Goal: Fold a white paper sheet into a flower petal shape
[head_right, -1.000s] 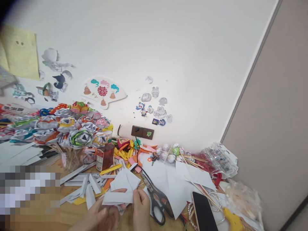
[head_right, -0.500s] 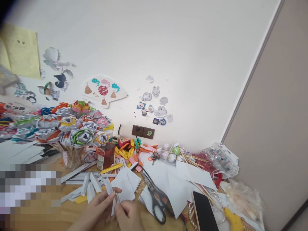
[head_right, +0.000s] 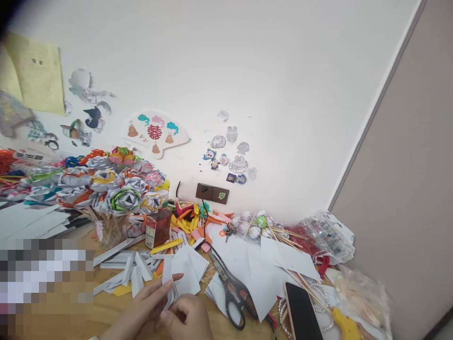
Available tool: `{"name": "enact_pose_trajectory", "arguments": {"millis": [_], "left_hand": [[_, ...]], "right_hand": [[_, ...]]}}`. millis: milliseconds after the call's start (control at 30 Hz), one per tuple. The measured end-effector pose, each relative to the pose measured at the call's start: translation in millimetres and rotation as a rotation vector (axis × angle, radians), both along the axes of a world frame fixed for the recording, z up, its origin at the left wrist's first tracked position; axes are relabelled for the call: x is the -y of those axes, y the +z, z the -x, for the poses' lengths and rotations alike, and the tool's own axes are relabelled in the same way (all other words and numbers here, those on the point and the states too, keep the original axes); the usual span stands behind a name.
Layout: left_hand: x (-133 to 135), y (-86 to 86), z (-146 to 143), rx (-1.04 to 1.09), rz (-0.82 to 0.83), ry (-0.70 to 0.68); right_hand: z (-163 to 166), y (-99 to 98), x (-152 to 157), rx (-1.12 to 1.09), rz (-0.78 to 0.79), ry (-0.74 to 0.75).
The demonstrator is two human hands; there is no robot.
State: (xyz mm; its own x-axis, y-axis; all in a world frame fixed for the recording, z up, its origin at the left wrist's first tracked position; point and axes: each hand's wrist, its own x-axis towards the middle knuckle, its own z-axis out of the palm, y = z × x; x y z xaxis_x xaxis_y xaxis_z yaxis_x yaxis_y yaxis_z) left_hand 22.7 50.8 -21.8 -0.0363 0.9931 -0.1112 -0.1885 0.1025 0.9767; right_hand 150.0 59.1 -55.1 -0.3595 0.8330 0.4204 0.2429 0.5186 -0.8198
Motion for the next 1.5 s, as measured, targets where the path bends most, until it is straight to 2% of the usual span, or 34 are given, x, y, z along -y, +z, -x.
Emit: {"name": "enact_pose_trajectory", "arguments": {"millis": [167, 300, 567, 833, 933, 1067, 1233, 1333, 1433, 1500], "left_hand": [[-4, -7.7, 1, 0.111, 0.04, -0.092], [-6, -7.1, 3, 0.089, 0.045, -0.132], [-8, -19.0, 5, -0.068, 0.056, 0.037], [1, -3.1, 4, -0.203, 0.018, -0.054], [3, -3.7, 4, -0.213, 0.002, -0.093], [2, -9.7, 5, -0.253, -0.068, -0.147], [0, -10.6, 6, -0.265, -0.092, -0.19], [1, -6.5, 8, -0.241, -0.199, -0.16], [4, 3.9, 14, -0.384, -0.339, -0.123], [8, 14.1, 18, -0.553, -0.407, -0.182]], "right_hand": [[0, 6.3, 0, -0.07, 0.079, 0.012], [0, 9.4, -1, -0.123, 0.128, 0.002], [-3, 8.5, -2, -0.051, 0.162, -0.031], [-5, 8.1, -3, -0.066, 0.253, -0.048], [-5, 7.4, -4, -0.006, 0.229, -0.047], [-6, 5.2, -6, 0.09, 0.159, -0.056], [-7, 5.2, -8, 0.091, 0.151, -0.075], [-7, 6.0, -8, 0.063, 0.175, -0.088], [-7, 5.3, -9, 0.028, 0.2, -0.103], [-7, 4.1, -10, 0.02, 0.198, -0.111]]}}
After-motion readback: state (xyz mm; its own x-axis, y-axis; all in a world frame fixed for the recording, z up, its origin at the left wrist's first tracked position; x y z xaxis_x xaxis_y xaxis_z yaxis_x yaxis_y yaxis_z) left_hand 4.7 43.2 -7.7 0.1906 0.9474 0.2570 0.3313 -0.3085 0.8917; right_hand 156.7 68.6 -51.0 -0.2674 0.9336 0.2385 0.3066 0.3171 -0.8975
